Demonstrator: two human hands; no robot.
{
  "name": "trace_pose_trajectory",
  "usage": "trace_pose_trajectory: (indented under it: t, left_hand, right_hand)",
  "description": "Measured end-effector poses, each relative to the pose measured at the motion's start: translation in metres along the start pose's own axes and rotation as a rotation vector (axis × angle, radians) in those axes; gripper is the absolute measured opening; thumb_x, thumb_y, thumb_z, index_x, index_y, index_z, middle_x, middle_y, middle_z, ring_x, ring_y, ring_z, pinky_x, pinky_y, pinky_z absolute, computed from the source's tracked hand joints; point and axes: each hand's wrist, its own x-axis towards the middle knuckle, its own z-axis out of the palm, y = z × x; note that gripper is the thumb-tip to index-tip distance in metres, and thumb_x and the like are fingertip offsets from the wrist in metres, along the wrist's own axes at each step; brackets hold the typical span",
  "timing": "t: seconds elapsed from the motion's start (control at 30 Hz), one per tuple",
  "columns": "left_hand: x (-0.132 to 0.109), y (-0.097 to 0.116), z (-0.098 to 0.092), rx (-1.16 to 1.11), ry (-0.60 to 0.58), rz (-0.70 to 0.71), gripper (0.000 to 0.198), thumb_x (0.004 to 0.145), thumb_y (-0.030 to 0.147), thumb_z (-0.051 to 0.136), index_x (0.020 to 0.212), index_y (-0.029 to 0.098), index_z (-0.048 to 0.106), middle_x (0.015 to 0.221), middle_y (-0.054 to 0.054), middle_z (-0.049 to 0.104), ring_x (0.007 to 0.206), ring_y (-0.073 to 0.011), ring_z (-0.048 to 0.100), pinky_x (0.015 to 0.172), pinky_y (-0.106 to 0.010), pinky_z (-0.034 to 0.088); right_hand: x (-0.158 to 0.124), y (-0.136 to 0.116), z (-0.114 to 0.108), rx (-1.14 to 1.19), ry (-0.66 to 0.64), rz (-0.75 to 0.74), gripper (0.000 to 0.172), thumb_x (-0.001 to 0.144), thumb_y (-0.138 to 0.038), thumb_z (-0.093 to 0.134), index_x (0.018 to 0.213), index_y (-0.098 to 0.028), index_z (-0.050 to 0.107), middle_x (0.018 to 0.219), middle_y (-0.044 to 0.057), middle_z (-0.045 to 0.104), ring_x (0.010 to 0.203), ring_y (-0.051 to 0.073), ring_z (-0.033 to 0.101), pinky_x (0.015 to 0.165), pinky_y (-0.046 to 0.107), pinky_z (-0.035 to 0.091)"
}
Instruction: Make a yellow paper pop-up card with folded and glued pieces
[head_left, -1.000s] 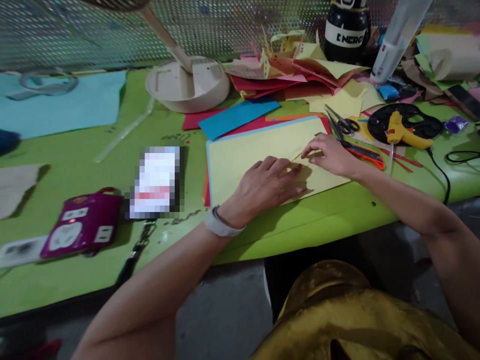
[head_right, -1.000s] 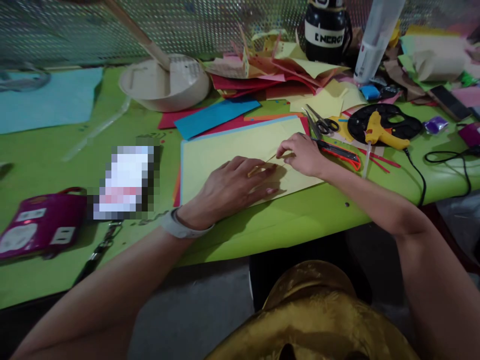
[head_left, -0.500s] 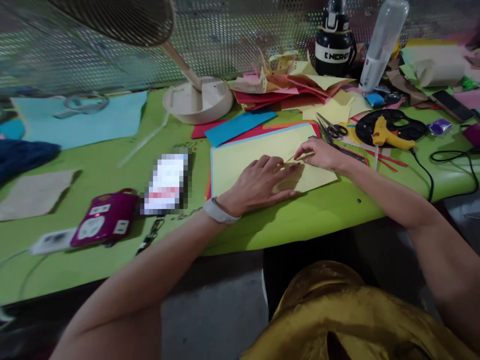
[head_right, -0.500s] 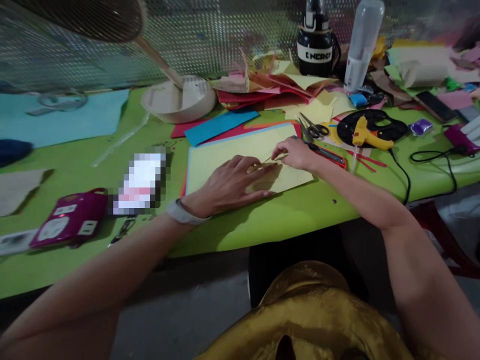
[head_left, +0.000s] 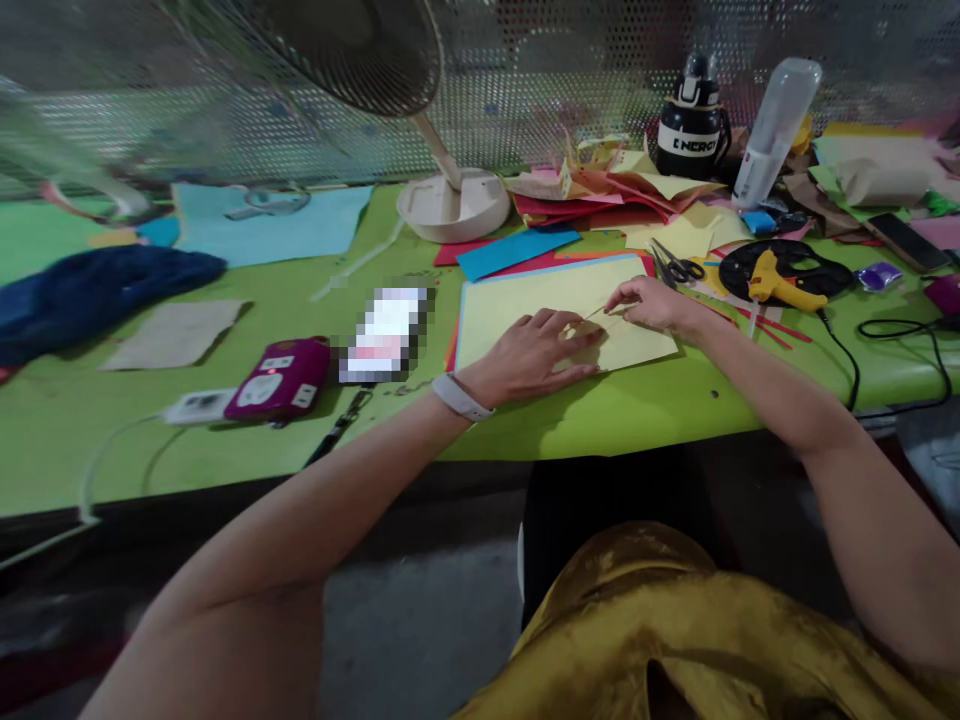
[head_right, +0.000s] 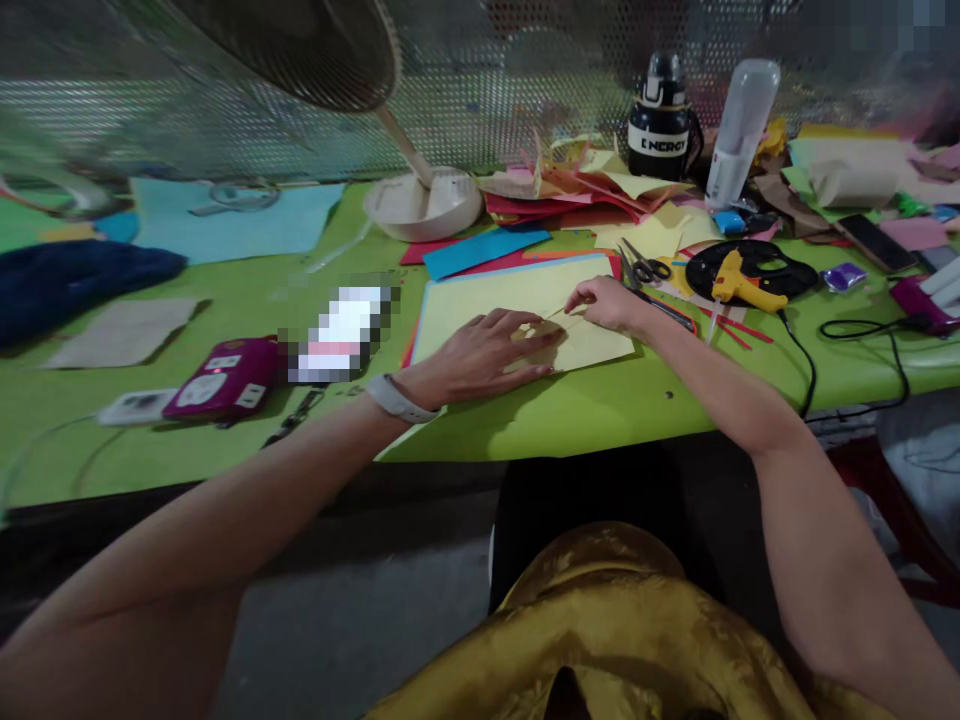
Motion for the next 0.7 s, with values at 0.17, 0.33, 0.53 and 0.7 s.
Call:
trace_pose_trajectory:
  t: [0.17, 0.33, 0.53, 0.7]
  left_hand:
    - [-0.002, -0.009, 0.001, -0.091, 0.041, 0.016, 0.058, 0.106, 0.059, 0.045, 0.150, 0.026, 0.061, 0.150, -0.015, 0.063, 0.133, -0.0330, 0.058, 0.109, -0.049, 0.048]
    - [0.011, -0.040, -0.005, -0.210, 0.170, -0.244, 0.052, 0.097, 0.063, 0.056, 0.117, 0.019, 0.075, 0.117, -0.014, 0.075, 0.105, -0.0268, 0.069, 0.088, -0.037, 0.054]
    - [0.034, -0.051, -0.013, -0.342, -0.015, -0.231, 0.018, 0.082, 0.038, 0.065, 0.081, 0.021, 0.071, 0.084, -0.007, 0.074, 0.074, -0.0197, 0.065, 0.067, -0.031, 0.046]
    - [0.039, -0.041, -0.015, -0.377, -0.007, -0.204, 0.016, 0.080, 0.028, 0.063, 0.089, 0.019, 0.072, 0.089, -0.007, 0.075, 0.076, -0.0202, 0.067, 0.071, -0.032, 0.049]
  right_hand:
    - [0.000, 0.000, -0.002, 0.017, 0.058, -0.008, 0.039, 0.074, 0.005, 0.057, 0.098, -0.015, 0.080, 0.103, 0.010, 0.081, 0.089, 0.019, 0.070, 0.085, 0.033, 0.056]
    - [-0.007, -0.007, -0.007, -0.132, 0.108, -0.107, 0.026, 0.079, -0.006, 0.070, 0.103, -0.013, 0.078, 0.112, 0.012, 0.079, 0.099, 0.020, 0.071, 0.087, 0.030, 0.054]
    - [-0.014, -0.013, -0.009, -0.308, -0.064, -0.006, 0.018, 0.076, -0.025, 0.088, 0.084, -0.020, 0.073, 0.089, 0.005, 0.077, 0.082, 0.020, 0.069, 0.070, 0.029, 0.047]
    - [-0.015, -0.016, -0.010, -0.308, -0.091, 0.030, 0.019, 0.078, -0.024, 0.087, 0.076, -0.021, 0.068, 0.081, 0.003, 0.075, 0.076, 0.018, 0.067, 0.065, 0.029, 0.044]
